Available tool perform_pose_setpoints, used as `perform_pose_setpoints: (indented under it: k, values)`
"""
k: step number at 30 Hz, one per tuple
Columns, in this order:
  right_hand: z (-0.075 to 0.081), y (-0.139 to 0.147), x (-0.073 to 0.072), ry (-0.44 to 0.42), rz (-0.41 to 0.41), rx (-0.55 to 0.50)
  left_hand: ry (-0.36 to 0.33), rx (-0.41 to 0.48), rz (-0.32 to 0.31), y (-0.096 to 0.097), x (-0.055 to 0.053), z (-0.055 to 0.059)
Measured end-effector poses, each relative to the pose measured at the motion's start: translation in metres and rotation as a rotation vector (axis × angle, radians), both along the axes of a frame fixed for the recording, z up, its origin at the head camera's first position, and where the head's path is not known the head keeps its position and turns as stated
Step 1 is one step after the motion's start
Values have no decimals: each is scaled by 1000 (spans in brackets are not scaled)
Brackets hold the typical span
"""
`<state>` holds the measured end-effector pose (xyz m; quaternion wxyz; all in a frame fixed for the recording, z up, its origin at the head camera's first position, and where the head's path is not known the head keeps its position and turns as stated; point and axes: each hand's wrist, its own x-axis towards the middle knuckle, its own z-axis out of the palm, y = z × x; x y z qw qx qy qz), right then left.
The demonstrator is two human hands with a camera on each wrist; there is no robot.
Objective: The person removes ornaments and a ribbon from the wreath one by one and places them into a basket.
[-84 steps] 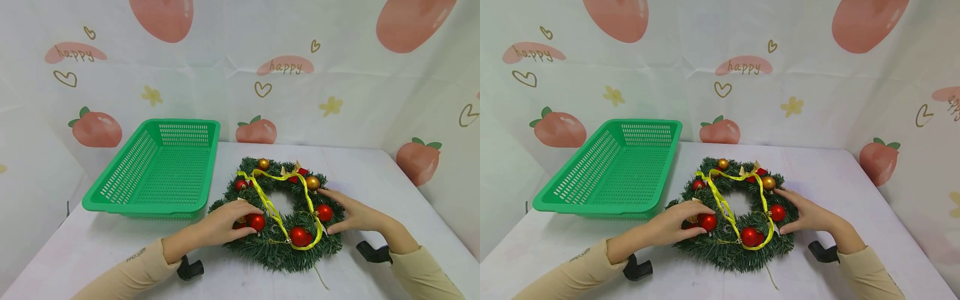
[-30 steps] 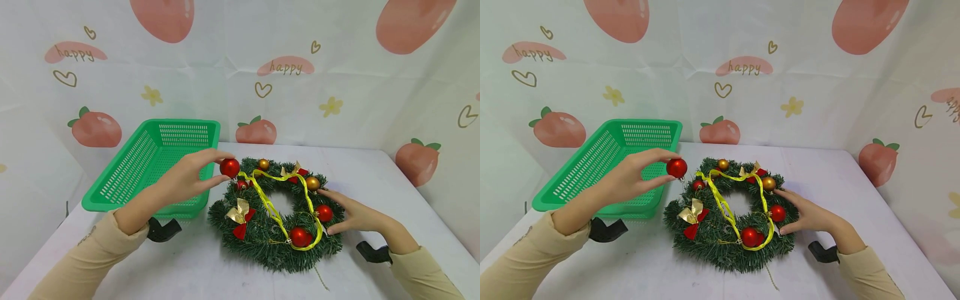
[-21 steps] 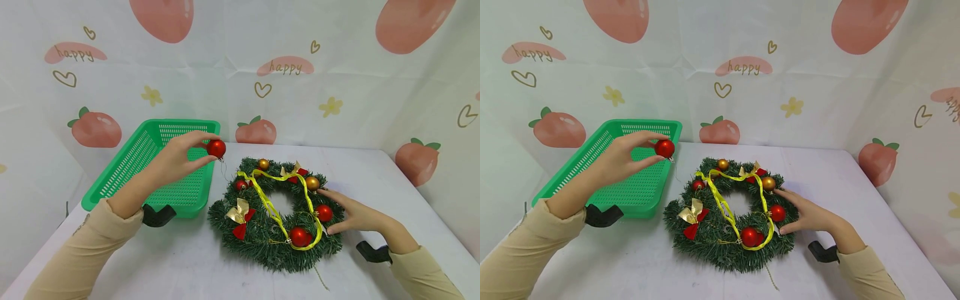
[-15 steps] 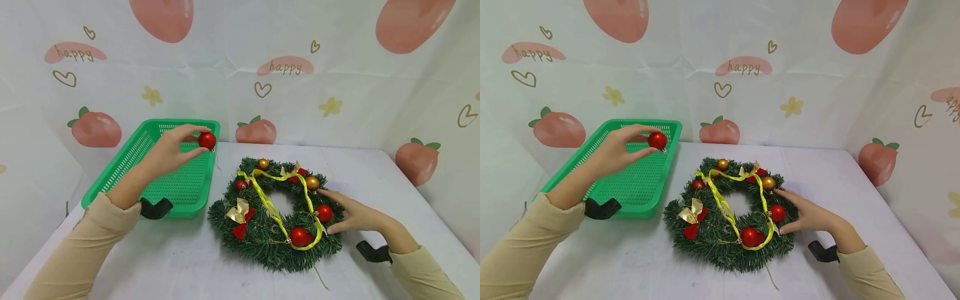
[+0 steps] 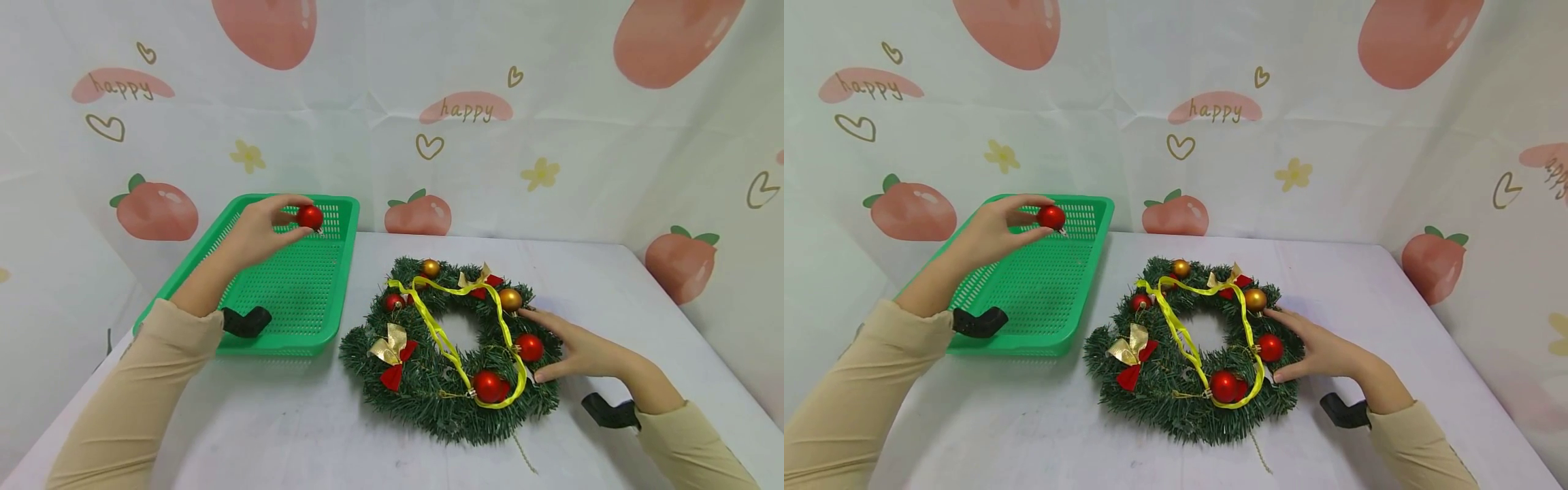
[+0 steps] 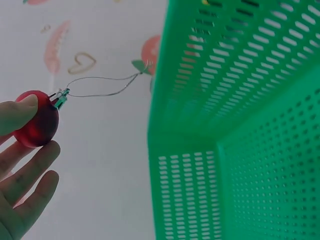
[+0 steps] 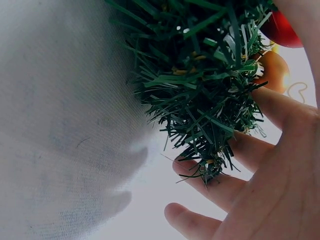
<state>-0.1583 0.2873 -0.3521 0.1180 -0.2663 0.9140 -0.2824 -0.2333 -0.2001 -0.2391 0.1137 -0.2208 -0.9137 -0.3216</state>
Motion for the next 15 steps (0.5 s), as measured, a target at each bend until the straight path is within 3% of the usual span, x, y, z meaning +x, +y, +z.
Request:
perform_pose_setpoints:
  k: [15]
  values:
    - [-1,0,0,-5,6,-15,-170,-39,58,-25,-21,-14]
